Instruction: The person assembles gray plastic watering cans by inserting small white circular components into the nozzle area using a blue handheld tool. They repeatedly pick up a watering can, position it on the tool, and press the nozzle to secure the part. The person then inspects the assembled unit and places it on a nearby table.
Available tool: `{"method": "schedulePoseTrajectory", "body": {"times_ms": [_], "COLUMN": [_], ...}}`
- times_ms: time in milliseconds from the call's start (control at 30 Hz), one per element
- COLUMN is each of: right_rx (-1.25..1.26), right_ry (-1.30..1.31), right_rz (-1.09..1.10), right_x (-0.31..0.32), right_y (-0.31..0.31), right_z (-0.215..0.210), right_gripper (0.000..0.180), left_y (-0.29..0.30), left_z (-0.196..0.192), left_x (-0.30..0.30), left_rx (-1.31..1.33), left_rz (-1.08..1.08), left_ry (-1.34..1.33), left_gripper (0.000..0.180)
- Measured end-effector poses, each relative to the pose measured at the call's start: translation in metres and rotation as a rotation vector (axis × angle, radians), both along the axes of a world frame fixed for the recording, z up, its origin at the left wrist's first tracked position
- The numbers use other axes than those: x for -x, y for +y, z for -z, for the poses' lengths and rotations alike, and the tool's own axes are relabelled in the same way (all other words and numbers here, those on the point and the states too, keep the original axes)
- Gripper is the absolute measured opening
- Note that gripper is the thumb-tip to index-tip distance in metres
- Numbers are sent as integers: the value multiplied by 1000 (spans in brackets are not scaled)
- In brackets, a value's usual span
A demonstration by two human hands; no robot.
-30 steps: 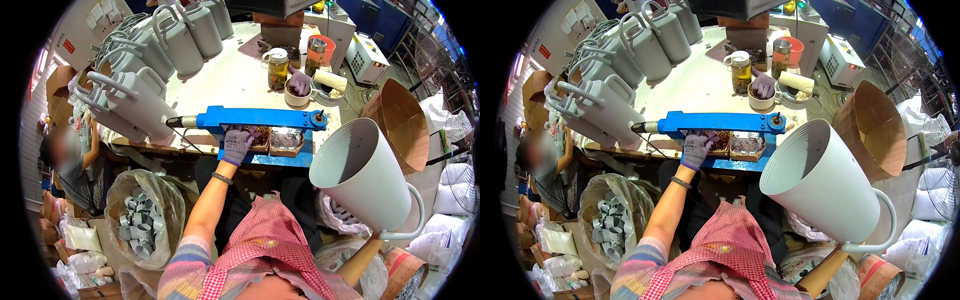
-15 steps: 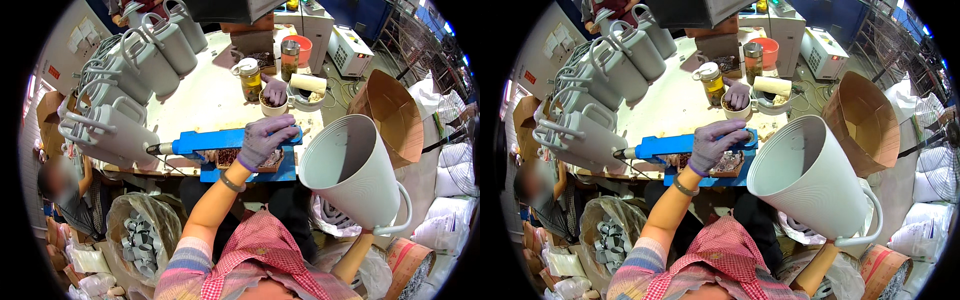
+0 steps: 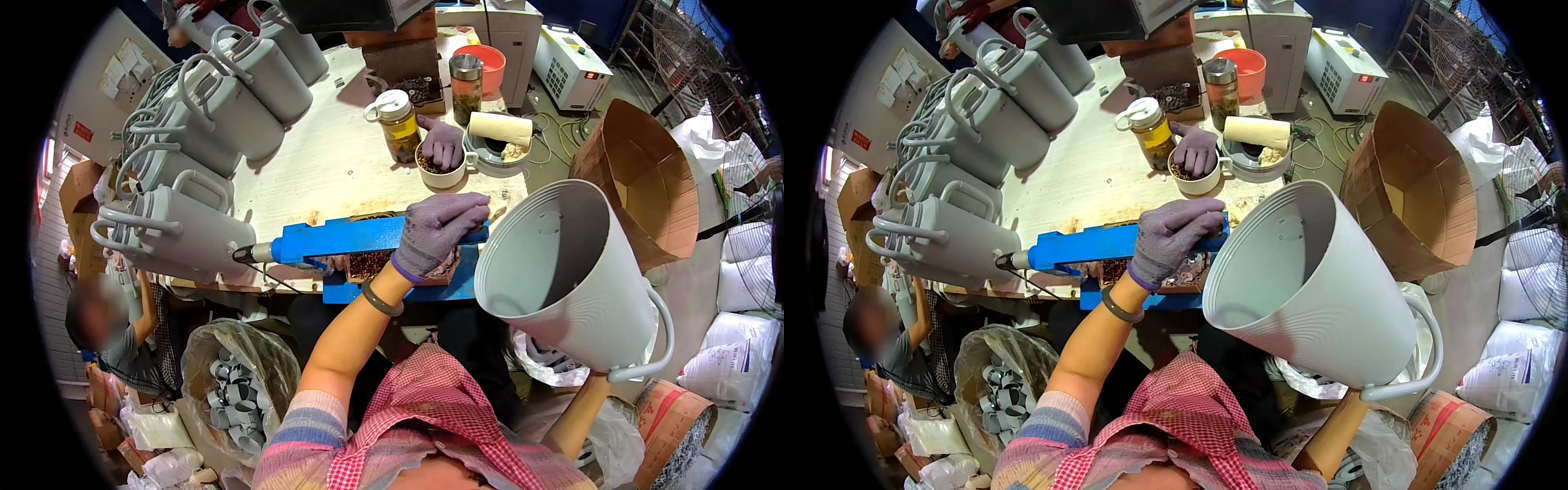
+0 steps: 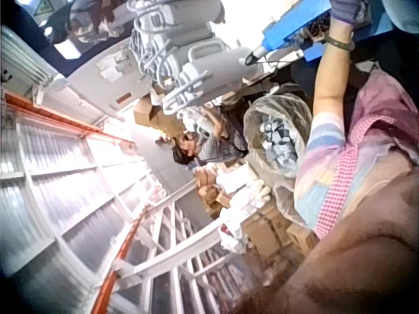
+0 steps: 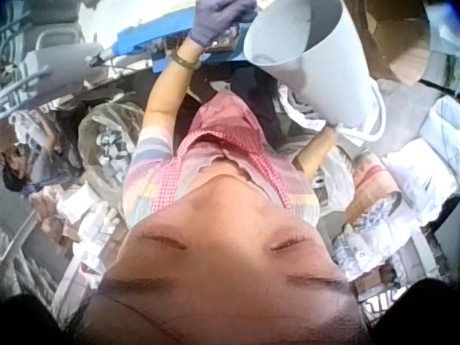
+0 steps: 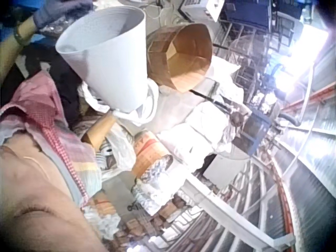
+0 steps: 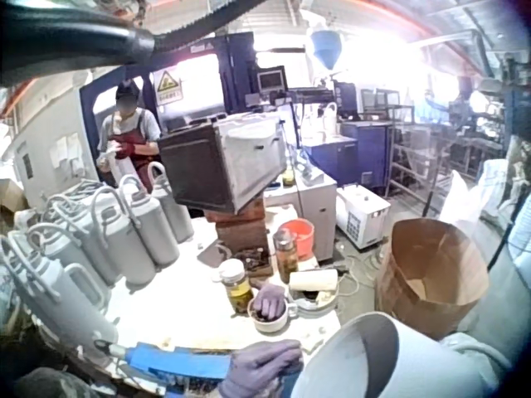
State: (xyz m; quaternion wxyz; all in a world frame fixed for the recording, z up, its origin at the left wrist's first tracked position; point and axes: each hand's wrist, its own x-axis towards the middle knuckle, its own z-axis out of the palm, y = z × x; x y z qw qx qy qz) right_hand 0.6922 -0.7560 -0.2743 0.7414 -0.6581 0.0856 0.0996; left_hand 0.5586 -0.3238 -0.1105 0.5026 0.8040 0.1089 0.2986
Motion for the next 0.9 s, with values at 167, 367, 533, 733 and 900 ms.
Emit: {"method": "schedulePoseTrajectory", "body": {"times_ms": [167,367,533,733,900], "right_rx": [-6,5,11,6,13], "right_ry": [2,-12,-27,-34,-38], "right_rz": [-22,-34,-44,-53,-51], "right_x": [0,1,-1,3,7], "right_y": [9,6,0,-7,-17], "right_z": [-1,-8,-15,-21,-24], "right_gripper": [44,44,44,43,43], "left_y": [3,1,-1,2,6], "left_z": [0,6,5,11,11], "left_x": [5,3,2,0,11], "left_rx": [-65,-200,-212,-298,-252], "left_rz": [12,-27,-16,-23,-16], "left_ry": [13,-111,-104,-137,-128], "left_gripper": [23,23,24,25,45]}}
